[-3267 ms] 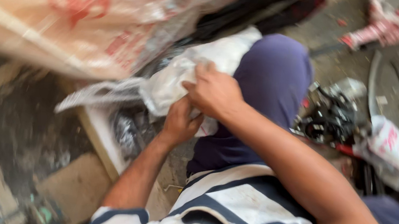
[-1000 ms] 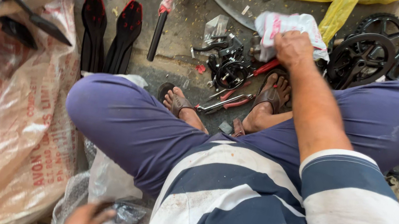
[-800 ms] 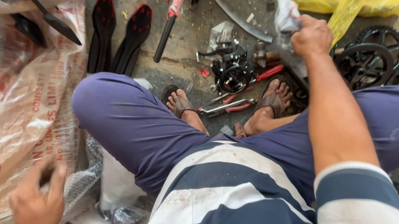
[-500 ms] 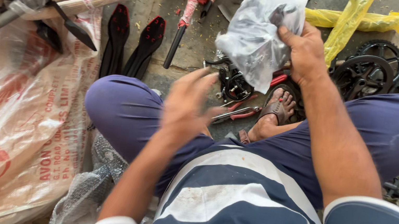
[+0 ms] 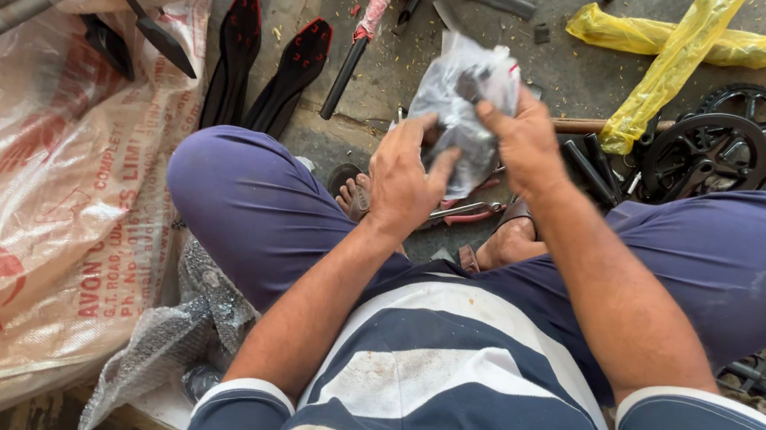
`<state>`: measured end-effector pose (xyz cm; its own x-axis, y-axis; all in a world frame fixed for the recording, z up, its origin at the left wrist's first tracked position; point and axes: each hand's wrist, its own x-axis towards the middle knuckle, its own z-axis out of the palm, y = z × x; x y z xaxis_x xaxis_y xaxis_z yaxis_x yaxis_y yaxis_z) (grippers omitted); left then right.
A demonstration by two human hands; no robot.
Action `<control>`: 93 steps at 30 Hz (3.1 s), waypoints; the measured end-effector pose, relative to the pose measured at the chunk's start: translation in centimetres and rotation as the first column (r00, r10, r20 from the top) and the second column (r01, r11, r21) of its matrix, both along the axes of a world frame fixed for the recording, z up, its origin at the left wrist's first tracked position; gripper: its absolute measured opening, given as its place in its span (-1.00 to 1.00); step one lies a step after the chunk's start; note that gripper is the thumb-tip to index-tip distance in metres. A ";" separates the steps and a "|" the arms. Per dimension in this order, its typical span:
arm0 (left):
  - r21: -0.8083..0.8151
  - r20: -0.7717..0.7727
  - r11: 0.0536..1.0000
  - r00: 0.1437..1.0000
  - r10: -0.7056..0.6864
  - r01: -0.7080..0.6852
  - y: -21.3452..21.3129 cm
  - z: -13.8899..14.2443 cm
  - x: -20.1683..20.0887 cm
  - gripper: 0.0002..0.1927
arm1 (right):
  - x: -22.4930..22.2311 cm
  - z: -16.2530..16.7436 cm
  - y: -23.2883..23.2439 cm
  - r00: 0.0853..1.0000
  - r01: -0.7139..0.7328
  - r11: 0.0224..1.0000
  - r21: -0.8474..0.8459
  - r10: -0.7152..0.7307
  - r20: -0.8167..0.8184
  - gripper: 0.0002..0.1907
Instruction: The person sits cross-legged on the floor of a bicycle workshop and unpacks bicycle components from plastic bags and bubble wrap. He unwraps a water bottle and other parts, sets them on the floor, and wraps items in yellow plastic sheeting.
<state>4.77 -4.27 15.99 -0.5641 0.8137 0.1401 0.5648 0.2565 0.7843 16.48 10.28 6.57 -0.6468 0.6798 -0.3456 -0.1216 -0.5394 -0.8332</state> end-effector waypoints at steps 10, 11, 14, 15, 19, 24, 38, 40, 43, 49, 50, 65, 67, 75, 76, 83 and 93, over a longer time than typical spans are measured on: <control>-0.097 0.370 0.981 0.909 0.191 -0.166 -1.4 -12.3 -1.4 -0.76 | -0.2 -2.8 -4.6 0.865 -0.278 0.581 0.765 -0.196 0.463 -0.47; -0.090 0.384 0.988 0.911 0.149 -0.123 -1.3 -12.9 -1.4 -0.73 | -0.1 -2.4 -4.7 0.898 -0.253 0.327 0.911 -0.271 0.347 -0.45; -0.072 0.405 0.988 0.901 0.153 -0.135 -0.9 -13.4 -1.0 -0.68 | 0.0 -1.3 -4.2 0.899 -0.422 0.523 0.741 0.132 0.418 -0.57; -0.076 0.343 0.992 0.932 0.119 -0.099 -0.8 -13.3 -0.9 -0.67 | -0.1 -1.0 -4.1 0.872 -0.454 0.557 0.695 0.118 0.474 -0.62; -0.105 0.164 0.994 0.985 0.044 -0.027 -0.4 -12.2 -1.0 -0.64 | -0.9 -0.2 -4.3 0.786 -0.510 0.604 0.613 0.036 0.618 -0.79; -0.130 0.290 0.992 0.956 0.044 -0.006 -0.3 -12.1 -1.2 -0.66 | -1.8 -2.1 -4.0 0.782 -0.431 0.460 0.777 -0.240 0.576 -0.87; -0.207 0.257 0.868 0.830 0.494 -0.452 -3.9 -14.0 -10.8 -0.52 | 4.9 -7.6 8.9 0.533 -0.172 0.701 0.692 -0.525 0.664 -0.93; -0.206 0.267 0.906 0.870 0.415 -0.369 -3.0 -15.0 -8.4 -0.58 | 4.1 -7.4 8.5 0.570 -0.182 0.732 0.657 -0.466 0.677 -0.94; -0.230 0.312 0.970 0.938 0.153 -0.082 -1.2 -15.8 -4.8 -0.62 | 3.0 -7.2 6.8 0.612 -0.199 0.746 0.635 -0.411 0.675 -0.90; -0.127 0.037 0.991 0.998 0.051 -0.046 4.9 -15.8 0.2 -0.25 | 2.6 -6.8 3.2 0.632 -0.221 0.788 0.575 -0.333 0.700 -0.86; -0.151 -0.009 0.987 0.999 0.050 -0.050 5.7 -15.9 0.5 -0.25 | 2.8 -6.8 2.5 0.649 -0.214 0.784 0.583 -0.332 0.685 -0.82; -0.189 0.525 0.896 0.730 0.437 -0.401 5.2 -16.3 1.7 -0.82 | 1.0 -7.1 -2.6 0.557 -0.543 0.627 0.559 -0.229 0.798 -0.53; -0.231 0.680 0.868 0.565 0.467 -0.439 5.3 -16.0 2.0 -0.83 | 0.8 -6.6 -2.5 0.506 -0.598 0.576 0.558 -0.269 0.820 -0.61; -0.143 0.794 0.919 0.512 0.328 -0.367 5.3 -13.2 2.0 -0.90 | 1.2 -5.2 -0.4 0.596 -0.440 0.577 0.688 -0.386 0.704 -0.67; -0.167 0.763 0.928 0.552 0.336 -0.333 5.0 -13.1 2.0 -0.88 | 1.5 -5.2 0.1 0.653 -0.369 0.573 0.732 -0.401 0.643 -0.72; 0.052 0.970 0.900 0.235 0.057 -0.433 2.8 -13.9 1.9 -0.84 | 3.5 -6.6 2.0 0.674 0.241 0.913 0.330 -0.402 0.619 -0.85; 0.041 0.975 0.719 0.184 0.122 -0.694 1.4 -15.7 -1.9 -0.81 | 1.8 -8.5 1.3 0.679 0.202 0.949 0.241 -0.313 0.664 -0.79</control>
